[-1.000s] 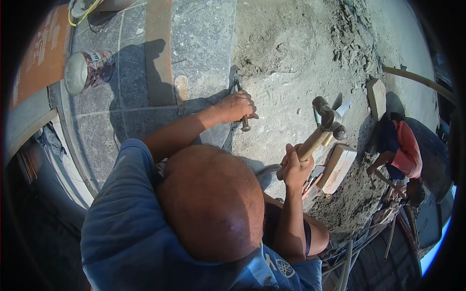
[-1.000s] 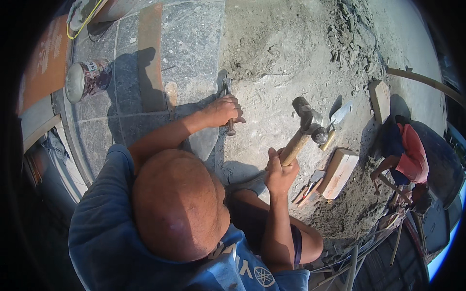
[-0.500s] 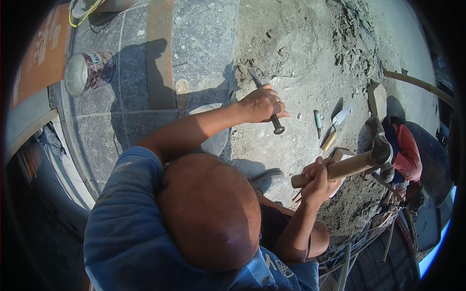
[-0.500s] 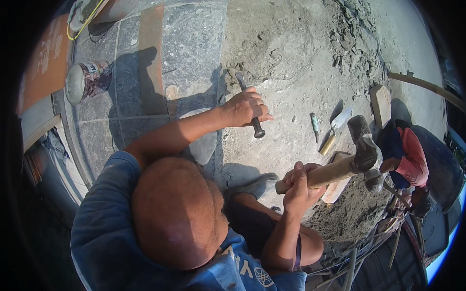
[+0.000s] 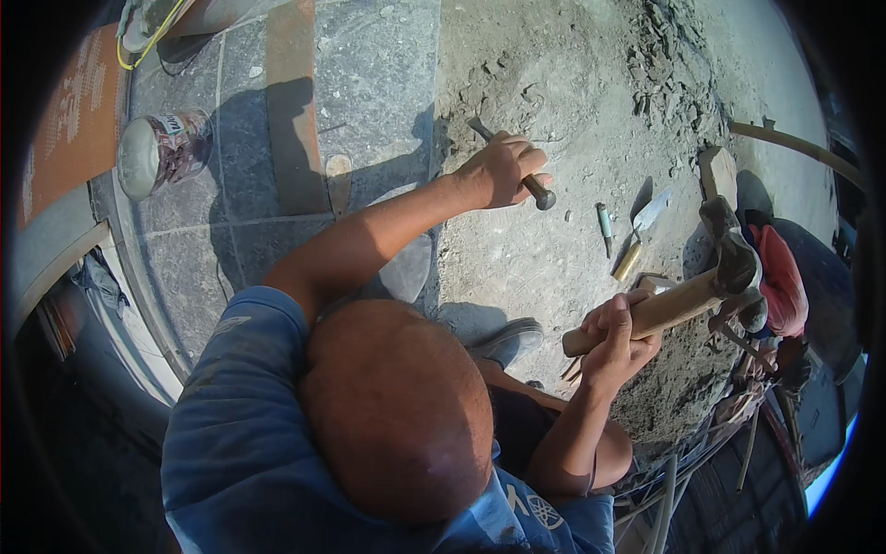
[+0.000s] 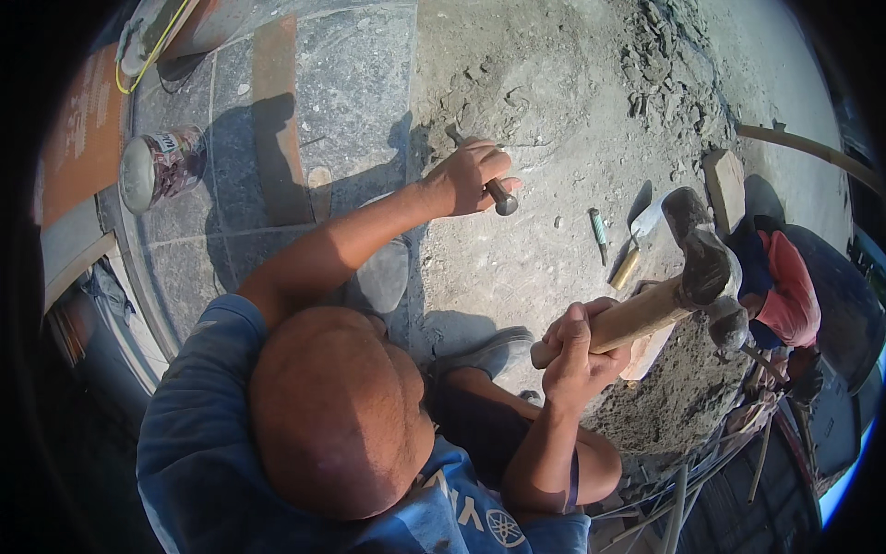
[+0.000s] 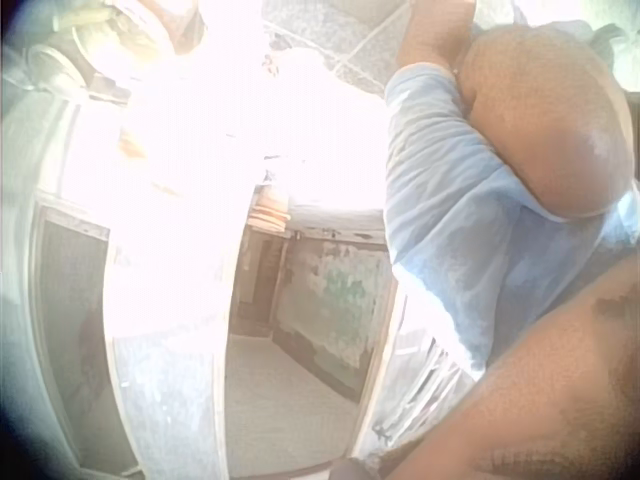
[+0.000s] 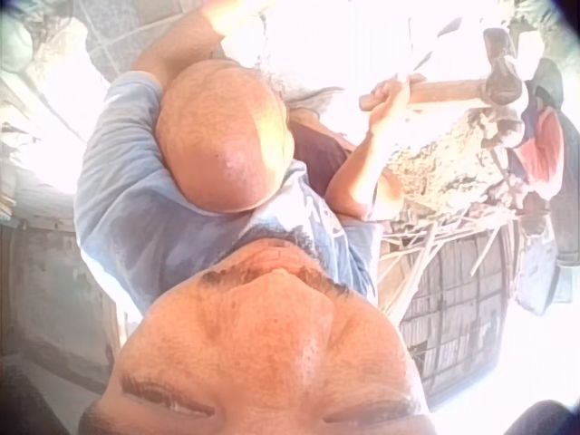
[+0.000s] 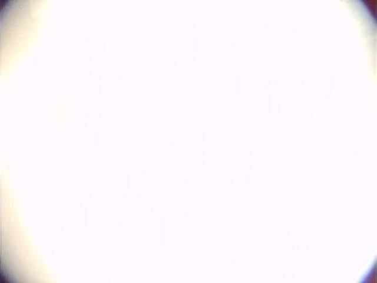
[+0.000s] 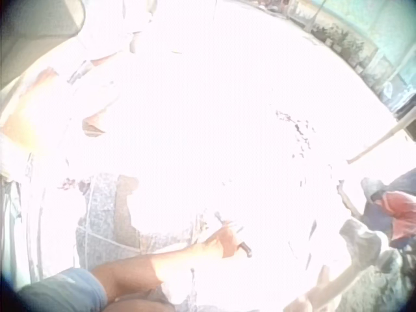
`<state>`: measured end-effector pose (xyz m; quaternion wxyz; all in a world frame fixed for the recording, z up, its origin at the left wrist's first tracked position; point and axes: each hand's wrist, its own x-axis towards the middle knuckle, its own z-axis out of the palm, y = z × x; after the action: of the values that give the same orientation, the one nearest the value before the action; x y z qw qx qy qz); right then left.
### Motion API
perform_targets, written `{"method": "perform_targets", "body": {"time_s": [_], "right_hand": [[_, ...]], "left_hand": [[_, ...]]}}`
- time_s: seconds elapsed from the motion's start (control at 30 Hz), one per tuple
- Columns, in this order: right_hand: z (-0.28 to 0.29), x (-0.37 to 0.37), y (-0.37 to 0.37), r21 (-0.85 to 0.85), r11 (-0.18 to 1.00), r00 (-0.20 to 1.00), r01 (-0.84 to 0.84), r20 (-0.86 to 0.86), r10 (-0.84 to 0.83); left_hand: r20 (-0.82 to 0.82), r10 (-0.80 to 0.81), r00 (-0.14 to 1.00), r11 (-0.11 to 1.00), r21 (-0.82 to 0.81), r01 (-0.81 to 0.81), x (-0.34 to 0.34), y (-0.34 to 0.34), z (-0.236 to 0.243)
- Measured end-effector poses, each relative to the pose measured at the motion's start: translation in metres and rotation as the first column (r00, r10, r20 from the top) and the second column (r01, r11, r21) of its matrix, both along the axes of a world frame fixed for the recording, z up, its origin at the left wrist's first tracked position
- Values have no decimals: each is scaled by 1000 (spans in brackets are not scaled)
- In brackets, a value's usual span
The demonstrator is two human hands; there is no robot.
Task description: The person uses a hammer and a chisel to break off pieces from a stone surface, then uses a trowel to move and scrape sand and debris.
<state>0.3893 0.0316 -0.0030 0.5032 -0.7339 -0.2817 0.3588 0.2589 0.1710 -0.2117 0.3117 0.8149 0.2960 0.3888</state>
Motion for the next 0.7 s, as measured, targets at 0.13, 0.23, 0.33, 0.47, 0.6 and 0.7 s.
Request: {"method": "perform_targets", "body": {"time_s": [0.13,0.23,0.33,0.47,0.6,0.7], "right_hand": [[-5,-2,18,50,999,1000,16,-21,-15],[-5,-4,35,53,998,995,34,-90,-29],[-2,1,46,91,994,988,60,-147,-46],[-3,13,46,171,985,997,28,-76,-15],[-10,20,41,152,987,998,46,-58,-38],[-6,24,37,222,968,983,113,-170,-76]], "left_hand": [[-186,-32,982,995,-94,14,-10,-1,-7],[-257,-59,965,996,-78,40,-19,1,-20],[-235,20,972,1000,3,-19,-19,-5,-19],[-233,14,972,999,38,-5,-15,-5,-4],[-282,-3,959,1000,10,6,-13,5,-9],[-350,28,936,998,-37,-43,-9,11,-7]]}}
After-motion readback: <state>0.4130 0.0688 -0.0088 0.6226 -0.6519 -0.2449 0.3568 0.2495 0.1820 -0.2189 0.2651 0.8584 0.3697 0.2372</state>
